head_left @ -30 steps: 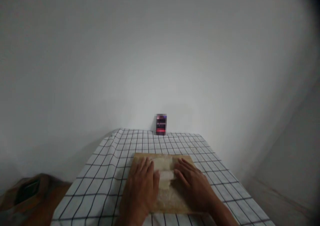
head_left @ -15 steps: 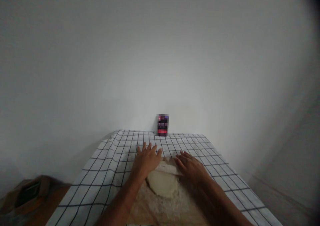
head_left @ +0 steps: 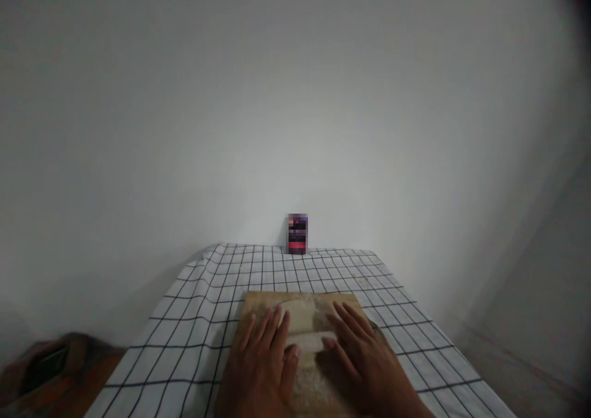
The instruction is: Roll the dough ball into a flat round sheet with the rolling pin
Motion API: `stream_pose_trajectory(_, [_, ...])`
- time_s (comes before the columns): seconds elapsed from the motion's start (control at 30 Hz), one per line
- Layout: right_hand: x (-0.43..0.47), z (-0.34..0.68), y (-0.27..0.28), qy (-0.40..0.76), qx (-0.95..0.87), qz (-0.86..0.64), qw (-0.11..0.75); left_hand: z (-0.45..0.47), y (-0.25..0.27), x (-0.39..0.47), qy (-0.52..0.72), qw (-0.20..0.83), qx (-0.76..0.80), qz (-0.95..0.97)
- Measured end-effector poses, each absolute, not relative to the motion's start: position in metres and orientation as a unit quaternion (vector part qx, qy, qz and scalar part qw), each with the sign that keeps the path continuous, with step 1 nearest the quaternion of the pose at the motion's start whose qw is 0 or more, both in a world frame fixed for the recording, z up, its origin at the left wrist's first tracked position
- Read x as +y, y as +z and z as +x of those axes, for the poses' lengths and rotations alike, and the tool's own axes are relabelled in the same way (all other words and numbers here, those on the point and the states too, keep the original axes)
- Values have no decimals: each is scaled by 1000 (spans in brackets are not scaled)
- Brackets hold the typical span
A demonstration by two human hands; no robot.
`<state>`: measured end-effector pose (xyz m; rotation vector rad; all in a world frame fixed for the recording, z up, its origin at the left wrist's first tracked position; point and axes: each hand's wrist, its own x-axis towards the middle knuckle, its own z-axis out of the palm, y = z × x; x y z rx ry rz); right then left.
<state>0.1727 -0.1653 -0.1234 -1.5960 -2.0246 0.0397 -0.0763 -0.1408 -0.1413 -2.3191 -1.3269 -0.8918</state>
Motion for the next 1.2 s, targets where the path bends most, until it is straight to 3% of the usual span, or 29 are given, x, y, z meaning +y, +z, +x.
stream_pose_trajectory(0.27, [-93,160,-90,35,-730,-661,170,-57,-87,-62,-187,56,-568,-800])
stream_pose_trajectory(0.4, [-74,156,-79,51,-709,-686,158,-53,-69,-37,-135,10,-591,-795])
stream_pose_trajectory(0.57, [-110,153,-91,18,-714,-681,159,-57,-85,-71,-174,44,-566,-804])
stream_pose_trajectory(0.77, [-173,173,-139,-3,-741,-632,226,-83,-145,-144,-308,143,-483,-807])
stream_pose_trajectory(0.87, [-182,180,-145,-3,-756,-614,227,-93,-164,-153,-315,178,-431,-827])
stream_pose_trajectory(1.03, [-155,168,-115,12,-758,-613,223,-77,-141,-121,-313,159,-480,-804])
stream_pose_trajectory(1.2, [-93,162,-94,36,-733,-660,163,-56,-96,-62,-232,89,-557,-792])
